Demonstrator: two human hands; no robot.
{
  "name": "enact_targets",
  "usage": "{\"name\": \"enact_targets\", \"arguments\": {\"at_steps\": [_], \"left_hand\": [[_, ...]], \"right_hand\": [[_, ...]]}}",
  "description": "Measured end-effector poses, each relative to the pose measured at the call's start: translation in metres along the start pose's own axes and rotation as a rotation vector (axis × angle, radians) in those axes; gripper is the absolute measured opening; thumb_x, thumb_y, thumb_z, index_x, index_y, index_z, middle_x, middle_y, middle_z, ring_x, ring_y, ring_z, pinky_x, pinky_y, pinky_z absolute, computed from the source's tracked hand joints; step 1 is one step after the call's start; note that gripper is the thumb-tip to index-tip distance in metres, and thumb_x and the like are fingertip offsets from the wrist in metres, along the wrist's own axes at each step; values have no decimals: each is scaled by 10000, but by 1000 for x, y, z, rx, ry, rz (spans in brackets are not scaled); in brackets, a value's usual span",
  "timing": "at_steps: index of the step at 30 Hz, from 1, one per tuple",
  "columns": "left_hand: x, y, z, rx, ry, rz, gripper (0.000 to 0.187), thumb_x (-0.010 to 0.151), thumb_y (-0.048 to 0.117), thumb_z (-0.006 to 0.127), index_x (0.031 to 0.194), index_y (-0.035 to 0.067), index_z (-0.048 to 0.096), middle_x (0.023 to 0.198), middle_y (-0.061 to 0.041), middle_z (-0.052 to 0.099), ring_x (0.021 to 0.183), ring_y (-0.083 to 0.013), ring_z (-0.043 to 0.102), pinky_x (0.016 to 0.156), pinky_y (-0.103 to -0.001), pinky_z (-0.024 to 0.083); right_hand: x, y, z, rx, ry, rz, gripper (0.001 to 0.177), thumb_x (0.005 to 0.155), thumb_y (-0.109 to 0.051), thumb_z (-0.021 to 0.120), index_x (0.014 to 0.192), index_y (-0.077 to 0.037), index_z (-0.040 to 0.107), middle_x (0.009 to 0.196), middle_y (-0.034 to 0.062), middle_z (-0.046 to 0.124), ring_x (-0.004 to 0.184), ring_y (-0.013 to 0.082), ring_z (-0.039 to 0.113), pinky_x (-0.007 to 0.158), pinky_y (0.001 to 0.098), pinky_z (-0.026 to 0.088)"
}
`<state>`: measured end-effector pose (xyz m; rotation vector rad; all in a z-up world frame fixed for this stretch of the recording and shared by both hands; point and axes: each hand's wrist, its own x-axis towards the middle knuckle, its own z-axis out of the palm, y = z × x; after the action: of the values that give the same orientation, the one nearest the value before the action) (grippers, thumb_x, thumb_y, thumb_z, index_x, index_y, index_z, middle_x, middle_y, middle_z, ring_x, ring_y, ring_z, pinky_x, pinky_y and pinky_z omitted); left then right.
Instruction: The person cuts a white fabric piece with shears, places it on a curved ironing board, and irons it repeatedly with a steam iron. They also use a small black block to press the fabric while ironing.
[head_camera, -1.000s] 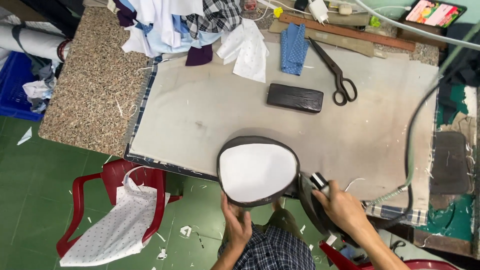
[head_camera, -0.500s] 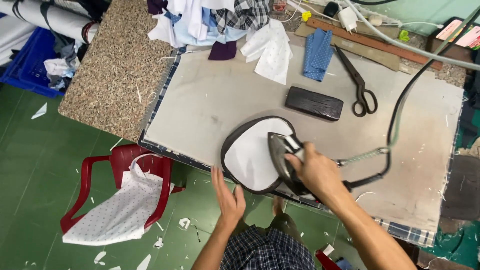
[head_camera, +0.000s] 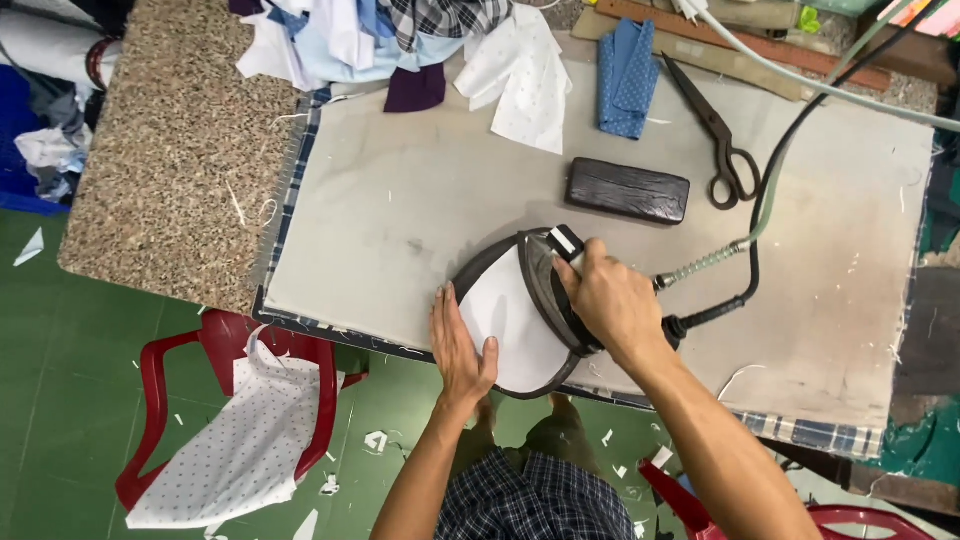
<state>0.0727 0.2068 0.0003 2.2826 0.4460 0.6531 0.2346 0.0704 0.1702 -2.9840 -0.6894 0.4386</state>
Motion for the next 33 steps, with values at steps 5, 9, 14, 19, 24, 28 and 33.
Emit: {"name": "enact_targets", "arguments": {"at_steps": [5,9,14,19,24,28,33], "left_hand": [[-6,-7,5,-111,23,-24,920,923,545,369,1582,-79,223,1633,-296,290,1510,-505,241,1213,-593,160],[-13,-18,11,-155,155,-12,903,931,521,369,1578,-91,218,1652,-313,220,1529,-510,167,1223,-596,129],[-46,-15,-8,-50,389,-70,713,1029,399,327,1590,-24,209,1673,-294,83,1544,-487,76,1217,-612,125],[-121,27,-42,114,586,-238,619,1029,165,325,1591,-6,130,1703,-199,59,1595,-353,131,1325,-595,205],[-189,42,-48,227,639,-547,578,1085,187,317,1588,-77,207,1684,-247,105,1567,-391,139,1269,-544,161],[-164,55,-36,200,631,-601,667,1011,241,300,1553,-114,142,1679,-283,98,1551,-413,190,1284,-534,174],[-100,79,-24,201,210,-557,837,1019,591,200,1599,-3,98,1703,-222,87,1593,-354,91,1286,-527,63]], "right_hand": [[14,6,4,-14,29,-38,519,1052,-538,443,1055,-40,590,736,190,719,712,390,769,641,491,618],[29,11,-3,-10,55,-129,502,1061,-508,454,1042,-31,606,713,189,717,696,383,769,630,474,617],[57,26,-12,42,-25,-161,527,1052,-521,464,1104,-10,584,827,277,736,816,460,762,711,547,608],[62,29,-28,300,-263,-94,478,1103,-488,375,1106,-17,457,945,271,702,829,490,691,712,614,555],[0,-13,-65,110,-668,-312,443,1126,-440,346,1323,-52,429,838,118,710,547,205,670,402,269,597],[7,-33,-7,-65,-538,-601,589,1066,-606,338,1280,-66,437,823,76,717,740,316,711,684,465,588],[33,-48,-33,26,-413,-540,540,1131,-513,237,1172,-38,490,711,40,622,527,211,615,414,325,546]]}}
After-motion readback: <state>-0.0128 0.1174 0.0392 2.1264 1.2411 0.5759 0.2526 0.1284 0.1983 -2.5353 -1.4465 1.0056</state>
